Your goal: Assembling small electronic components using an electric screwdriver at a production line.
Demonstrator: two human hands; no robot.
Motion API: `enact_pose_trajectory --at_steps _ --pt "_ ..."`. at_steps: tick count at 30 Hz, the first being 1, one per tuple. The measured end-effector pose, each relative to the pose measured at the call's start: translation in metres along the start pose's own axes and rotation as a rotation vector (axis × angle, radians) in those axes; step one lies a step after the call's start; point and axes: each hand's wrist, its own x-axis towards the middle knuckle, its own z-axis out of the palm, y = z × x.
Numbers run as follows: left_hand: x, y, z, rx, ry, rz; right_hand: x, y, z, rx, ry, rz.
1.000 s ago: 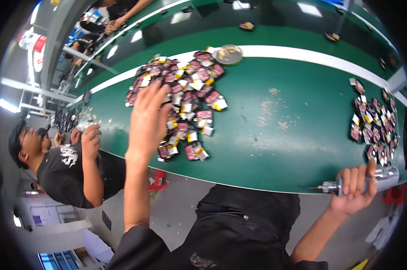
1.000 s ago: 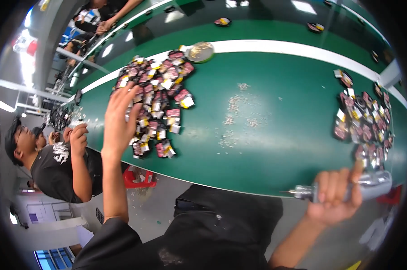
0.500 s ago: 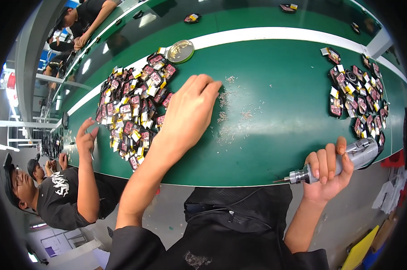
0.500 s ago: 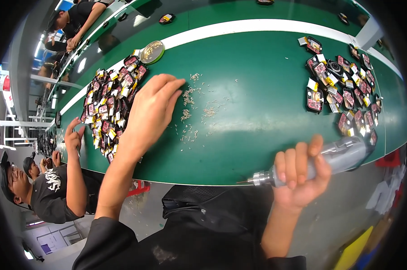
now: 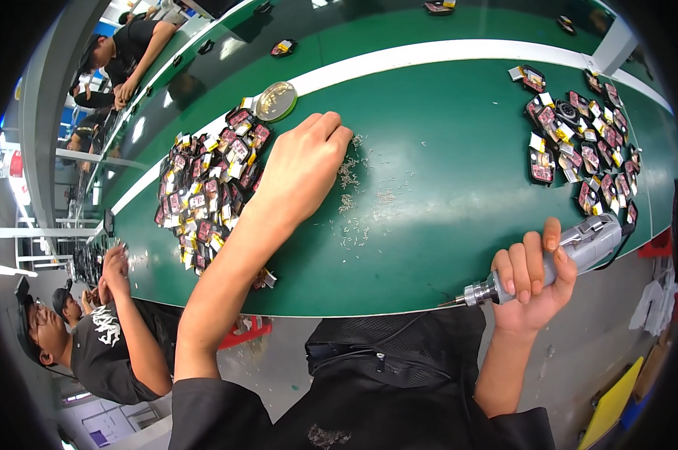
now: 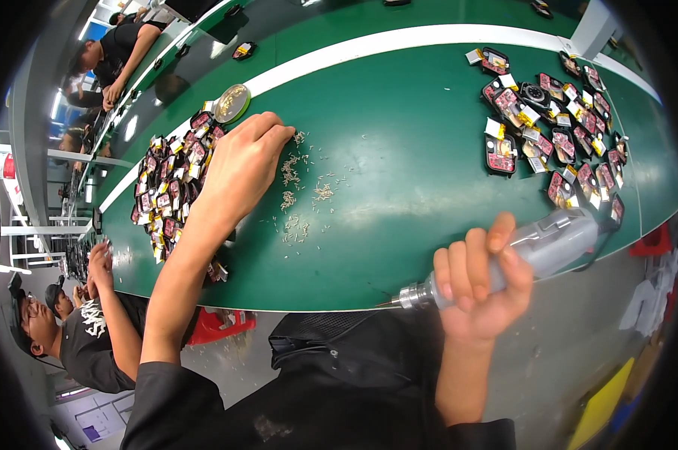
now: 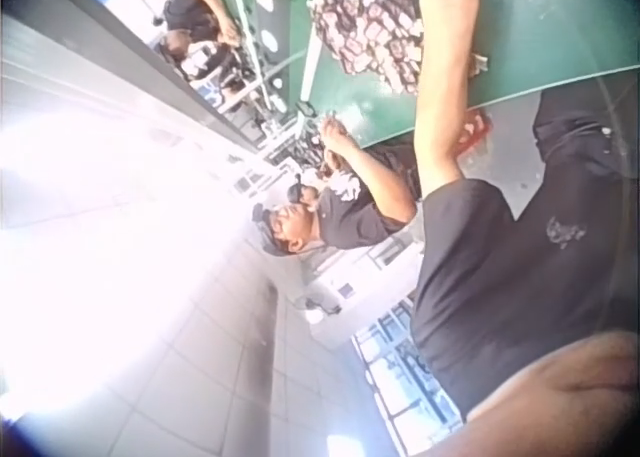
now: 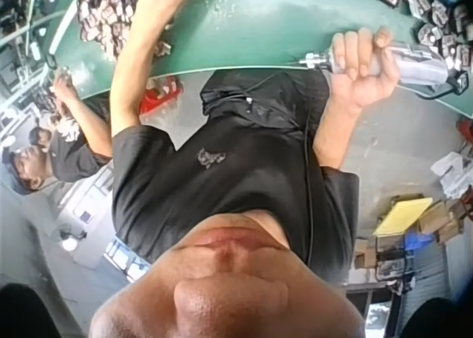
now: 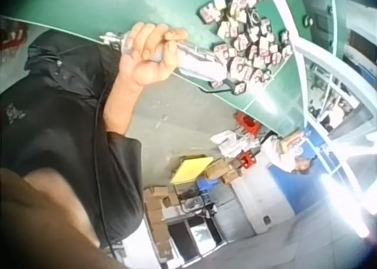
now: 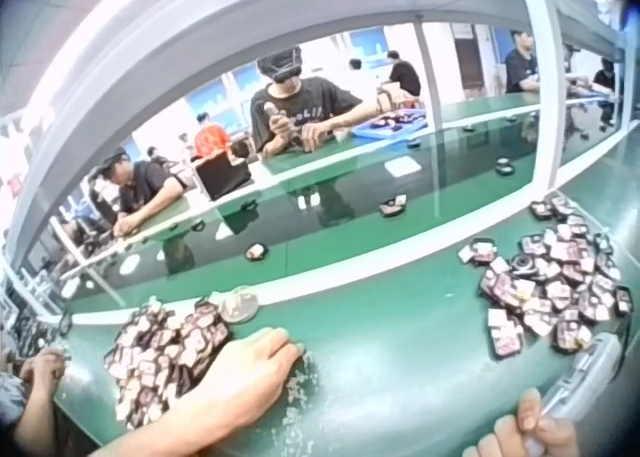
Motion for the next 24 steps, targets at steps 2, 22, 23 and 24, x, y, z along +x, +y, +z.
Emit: enact_pose_trajectory --at_steps 2,22,23,24 --pt "-0.001 -0.001 0.003 0.017 0.007 0.018 -0.001 -0.001 -0.002 -0.01 -0.004 0.004" --pt "-0.041 0.03 -0.021 -0.453 0.144 -0.206 -0.006 -0.003 -0.005 -0.05 -0.017 0.011" --pt "-0.046 0.034 -0.023 -0.522 0.16 -0.213 -0.006 -0.003 -0.006 -0.041 -0.027 0.005" --pt "-0.05 0.037 -0.024 -0.589 0.18 -0.219 -0.005 -0.002 -0.007 -0.031 -0.039 -0.002"
